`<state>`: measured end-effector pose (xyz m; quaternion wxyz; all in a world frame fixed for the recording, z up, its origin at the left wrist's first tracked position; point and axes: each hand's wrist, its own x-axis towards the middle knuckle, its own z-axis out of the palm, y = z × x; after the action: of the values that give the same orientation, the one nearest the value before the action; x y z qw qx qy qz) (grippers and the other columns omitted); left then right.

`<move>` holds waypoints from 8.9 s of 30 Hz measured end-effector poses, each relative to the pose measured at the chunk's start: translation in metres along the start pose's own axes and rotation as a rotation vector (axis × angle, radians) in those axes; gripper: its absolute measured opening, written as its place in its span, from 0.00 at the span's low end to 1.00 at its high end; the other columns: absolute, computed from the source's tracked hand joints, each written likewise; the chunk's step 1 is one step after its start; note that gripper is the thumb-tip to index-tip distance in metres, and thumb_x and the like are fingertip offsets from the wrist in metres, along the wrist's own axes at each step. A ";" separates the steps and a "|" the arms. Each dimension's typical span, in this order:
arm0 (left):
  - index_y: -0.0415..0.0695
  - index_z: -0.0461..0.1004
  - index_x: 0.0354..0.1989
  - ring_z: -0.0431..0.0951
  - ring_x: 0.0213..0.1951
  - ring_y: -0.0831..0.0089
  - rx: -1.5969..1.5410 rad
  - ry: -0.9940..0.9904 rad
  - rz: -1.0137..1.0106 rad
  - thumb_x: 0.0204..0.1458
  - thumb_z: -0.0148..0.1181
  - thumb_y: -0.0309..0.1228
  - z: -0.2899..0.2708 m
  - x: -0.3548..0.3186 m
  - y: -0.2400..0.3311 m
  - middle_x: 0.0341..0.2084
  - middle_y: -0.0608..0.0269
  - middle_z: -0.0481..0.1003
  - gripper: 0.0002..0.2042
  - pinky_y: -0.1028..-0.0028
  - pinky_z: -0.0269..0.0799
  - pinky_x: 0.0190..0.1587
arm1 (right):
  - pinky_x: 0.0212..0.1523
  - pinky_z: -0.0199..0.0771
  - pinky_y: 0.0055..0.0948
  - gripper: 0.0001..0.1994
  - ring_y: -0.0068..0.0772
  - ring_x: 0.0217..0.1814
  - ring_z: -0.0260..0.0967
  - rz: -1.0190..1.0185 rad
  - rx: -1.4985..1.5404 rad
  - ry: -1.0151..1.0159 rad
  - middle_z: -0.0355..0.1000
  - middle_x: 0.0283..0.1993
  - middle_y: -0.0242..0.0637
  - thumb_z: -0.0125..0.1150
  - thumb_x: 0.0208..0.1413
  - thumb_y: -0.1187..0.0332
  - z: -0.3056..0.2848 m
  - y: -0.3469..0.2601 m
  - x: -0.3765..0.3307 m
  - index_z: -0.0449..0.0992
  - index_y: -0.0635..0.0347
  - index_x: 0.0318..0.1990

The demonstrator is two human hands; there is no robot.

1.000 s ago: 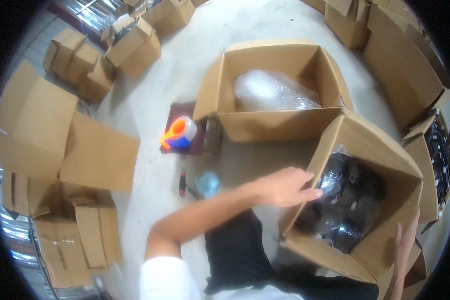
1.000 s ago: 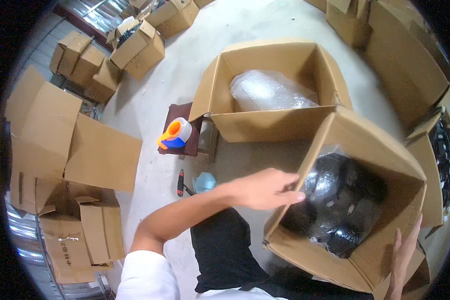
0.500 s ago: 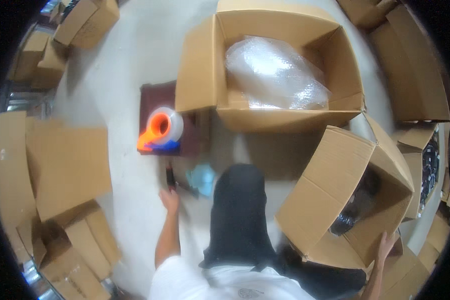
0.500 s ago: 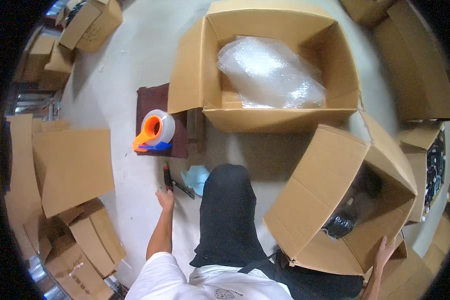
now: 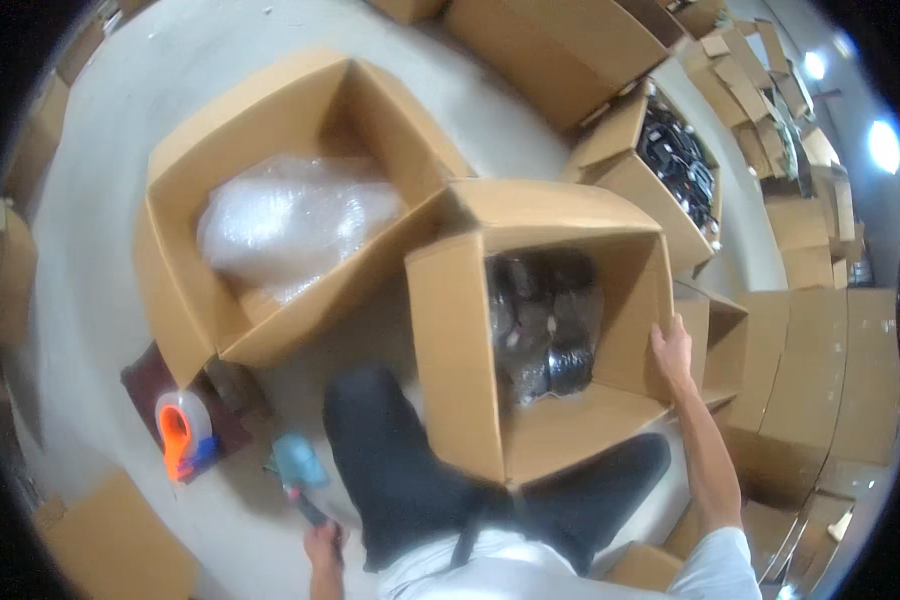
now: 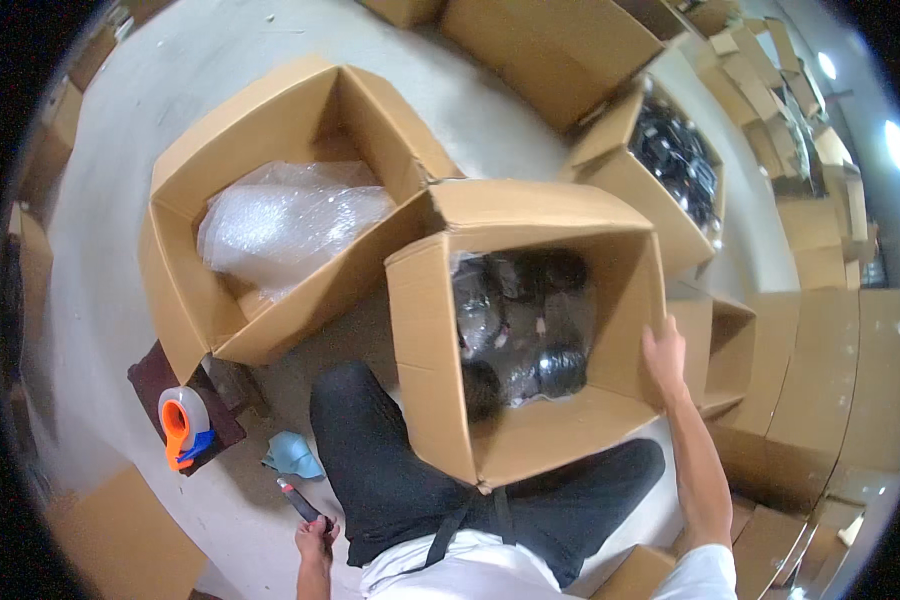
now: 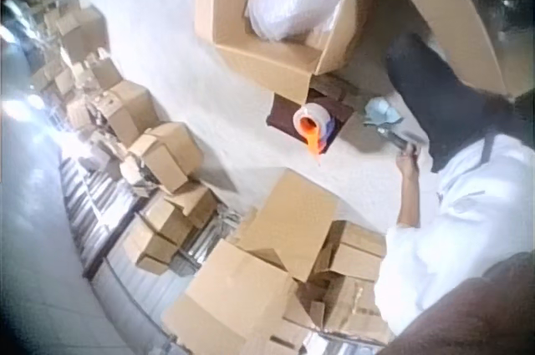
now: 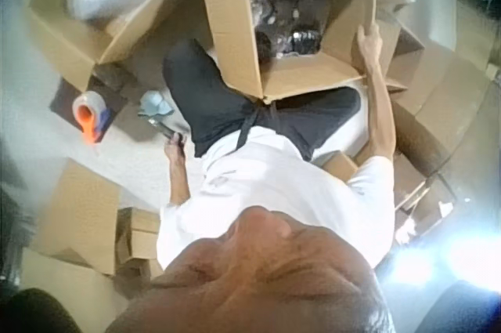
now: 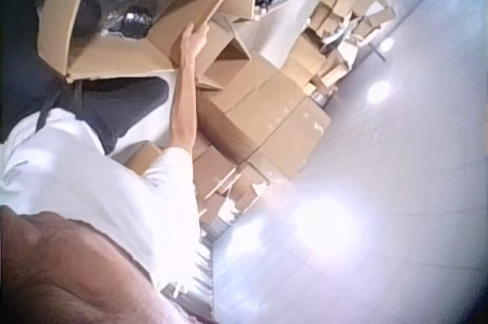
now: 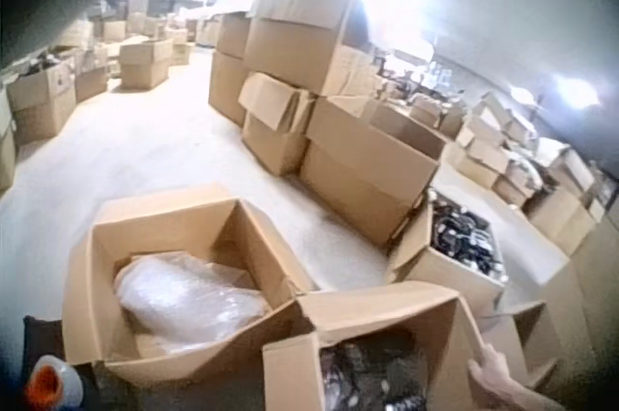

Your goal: The person sorts electronic components by hand, transferring them from one cardboard box into other cardboard boxes.

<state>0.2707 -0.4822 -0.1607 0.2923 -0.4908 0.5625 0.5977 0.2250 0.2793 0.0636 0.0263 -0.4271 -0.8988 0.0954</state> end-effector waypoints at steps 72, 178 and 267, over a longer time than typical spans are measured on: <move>0.35 0.80 0.47 0.79 0.50 0.68 0.181 -0.810 1.009 0.55 0.62 0.19 0.542 -0.158 0.300 0.46 0.58 0.81 0.11 0.67 0.73 0.56 | 0.37 0.78 0.47 0.26 0.55 0.37 0.78 -0.160 0.369 0.245 0.78 0.42 0.48 0.67 0.55 0.59 0.032 -0.068 -0.182 0.71 0.60 0.58; 0.34 0.71 0.52 0.77 0.48 0.36 1.024 -0.172 1.349 0.61 0.53 0.25 0.501 -0.173 0.239 0.42 0.34 0.78 0.13 0.51 0.72 0.50 | 0.18 0.68 0.35 0.09 0.32 0.22 0.70 0.051 1.149 -0.885 0.71 0.28 0.37 0.56 0.66 0.67 0.233 -0.185 -0.054 0.71 0.64 0.46; 0.33 0.69 0.50 0.78 0.44 0.36 0.962 -0.133 1.365 0.62 0.52 0.24 0.502 -0.162 0.240 0.38 0.33 0.78 0.11 0.49 0.73 0.44 | 0.39 0.78 0.44 0.17 0.41 0.38 0.78 -0.893 -0.794 -1.898 0.79 0.38 0.42 0.65 0.52 0.67 0.165 0.009 0.037 0.78 0.59 0.49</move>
<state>-0.0192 -0.0155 0.0223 0.0765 0.1722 0.9114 0.3659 0.1877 0.2889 -0.1012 -0.7756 0.2013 -0.5940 0.0711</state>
